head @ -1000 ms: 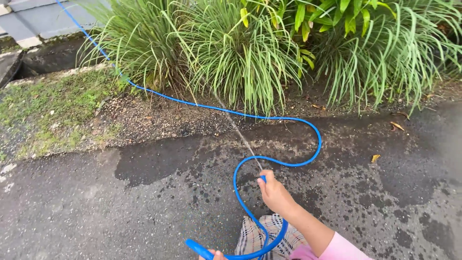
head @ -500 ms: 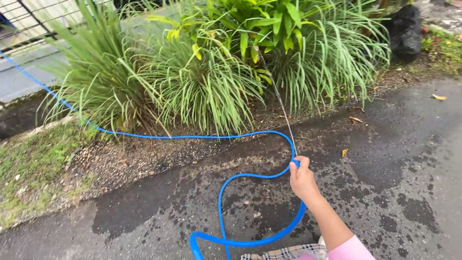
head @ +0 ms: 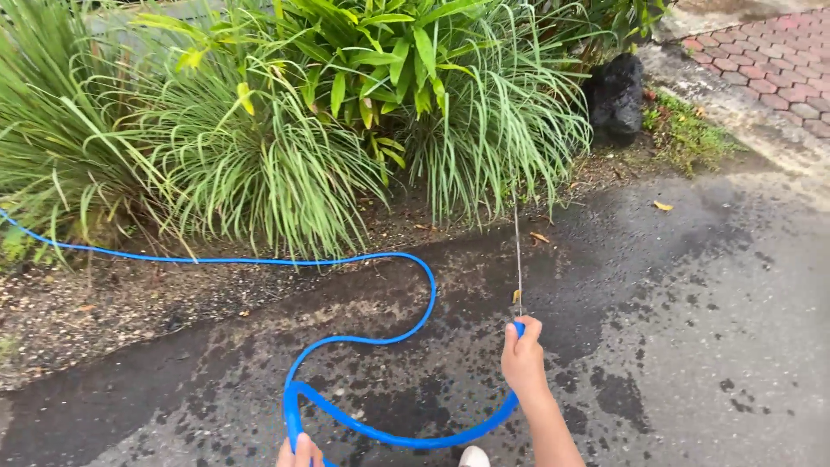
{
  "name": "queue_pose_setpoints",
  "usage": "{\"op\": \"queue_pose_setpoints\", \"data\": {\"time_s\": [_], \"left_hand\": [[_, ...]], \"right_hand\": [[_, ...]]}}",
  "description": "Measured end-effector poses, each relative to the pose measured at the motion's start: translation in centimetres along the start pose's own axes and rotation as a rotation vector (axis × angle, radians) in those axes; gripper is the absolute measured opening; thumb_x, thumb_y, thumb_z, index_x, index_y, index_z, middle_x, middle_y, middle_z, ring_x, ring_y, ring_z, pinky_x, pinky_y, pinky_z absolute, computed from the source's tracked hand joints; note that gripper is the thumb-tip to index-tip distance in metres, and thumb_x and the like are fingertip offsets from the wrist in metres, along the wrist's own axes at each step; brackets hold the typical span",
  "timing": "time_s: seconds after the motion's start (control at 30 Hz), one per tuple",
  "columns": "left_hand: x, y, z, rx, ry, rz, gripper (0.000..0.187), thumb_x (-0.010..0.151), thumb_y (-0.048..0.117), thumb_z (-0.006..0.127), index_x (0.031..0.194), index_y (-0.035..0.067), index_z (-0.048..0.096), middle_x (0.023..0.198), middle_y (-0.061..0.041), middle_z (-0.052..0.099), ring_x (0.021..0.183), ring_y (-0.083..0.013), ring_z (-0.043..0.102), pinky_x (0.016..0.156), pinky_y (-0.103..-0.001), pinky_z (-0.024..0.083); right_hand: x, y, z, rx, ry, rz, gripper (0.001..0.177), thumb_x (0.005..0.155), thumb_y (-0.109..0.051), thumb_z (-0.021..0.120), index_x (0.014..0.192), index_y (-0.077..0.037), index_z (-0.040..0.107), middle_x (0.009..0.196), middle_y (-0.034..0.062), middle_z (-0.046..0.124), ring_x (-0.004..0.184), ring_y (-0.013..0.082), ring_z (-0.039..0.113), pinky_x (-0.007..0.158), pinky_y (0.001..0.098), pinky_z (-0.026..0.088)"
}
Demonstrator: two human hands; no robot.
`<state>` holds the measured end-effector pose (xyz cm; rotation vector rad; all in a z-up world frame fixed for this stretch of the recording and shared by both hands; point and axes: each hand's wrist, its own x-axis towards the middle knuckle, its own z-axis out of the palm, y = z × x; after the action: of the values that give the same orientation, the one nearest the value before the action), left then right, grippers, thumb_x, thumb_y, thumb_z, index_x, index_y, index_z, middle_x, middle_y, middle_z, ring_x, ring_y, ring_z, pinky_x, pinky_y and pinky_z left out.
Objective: Watering various plants in an outdoor garden using a blue hose.
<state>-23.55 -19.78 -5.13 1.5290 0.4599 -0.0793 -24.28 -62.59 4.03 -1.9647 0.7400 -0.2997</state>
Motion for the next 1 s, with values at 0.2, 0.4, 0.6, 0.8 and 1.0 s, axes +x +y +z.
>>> {"op": "queue_pose_setpoints", "data": {"time_s": [0.2, 0.4, 0.6, 0.8, 1.0], "left_hand": [[-0.3, 5.0, 5.5, 0.105, 0.091, -0.187, 0.052, 0.111, 0.042, 0.048, 0.078, 0.002, 0.049, 0.060, -0.017, 0.045, 0.047, -0.0295, 0.040, 0.050, -0.040, 0.032], [-1.3, 2.8, 8.8, 0.242, 0.123, 0.064, 0.049, 0.111, 0.038, 0.042, 0.075, 0.005, 0.048, 0.051, -0.008, 0.046, 0.041, -0.0247, 0.042, 0.043, -0.038, 0.036], [3.2, -3.8, 8.0, 0.173, -0.025, -0.230, 0.046, 0.109, 0.044, 0.052, 0.088, 0.004, 0.055, 0.068, -0.013, 0.048, 0.054, -0.0299, 0.045, 0.051, -0.046, 0.038], [-0.2, 1.9, 10.5, 0.236, -0.098, -0.266, 0.046, 0.107, 0.043, 0.055, 0.082, 0.004, 0.053, 0.068, -0.013, 0.047, 0.053, -0.0278, 0.045, 0.052, -0.042, 0.038], [1.5, 0.8, 13.5, 0.094, -0.120, -0.237, 0.042, 0.108, 0.040, 0.052, 0.087, 0.004, 0.051, 0.064, -0.013, 0.044, 0.048, -0.0261, 0.042, 0.047, -0.038, 0.032]], "right_hand": [[1.8, 3.3, -4.2, -0.023, 0.000, 0.091, 0.034, 0.109, -0.035, 0.037, 0.133, -0.012, 0.035, 0.065, 0.0083, 0.049, 0.047, 0.0221, 0.039, 0.048, 0.0409, 0.030], [2.9, 2.5, -7.6, -0.012, 0.013, 0.146, 0.034, 0.108, -0.035, 0.036, 0.133, -0.012, 0.036, 0.064, 0.0086, 0.048, 0.048, 0.0218, 0.040, 0.048, 0.0401, 0.031], [3.4, 0.9, -9.3, -0.012, 0.067, 0.192, 0.035, 0.109, -0.034, 0.035, 0.135, -0.011, 0.034, 0.064, 0.0106, 0.051, 0.047, 0.0244, 0.043, 0.047, 0.0407, 0.034], [4.0, 2.4, -9.5, -0.004, 0.132, 0.140, 0.032, 0.110, -0.032, 0.036, 0.132, -0.010, 0.033, 0.068, 0.0088, 0.048, 0.047, 0.0231, 0.042, 0.046, 0.0402, 0.034], [5.8, 2.3, -11.0, 0.010, 0.139, 0.135, 0.037, 0.109, -0.035, 0.035, 0.137, -0.011, 0.033, 0.063, 0.0089, 0.042, 0.045, 0.0224, 0.034, 0.045, 0.0417, 0.027]]}}
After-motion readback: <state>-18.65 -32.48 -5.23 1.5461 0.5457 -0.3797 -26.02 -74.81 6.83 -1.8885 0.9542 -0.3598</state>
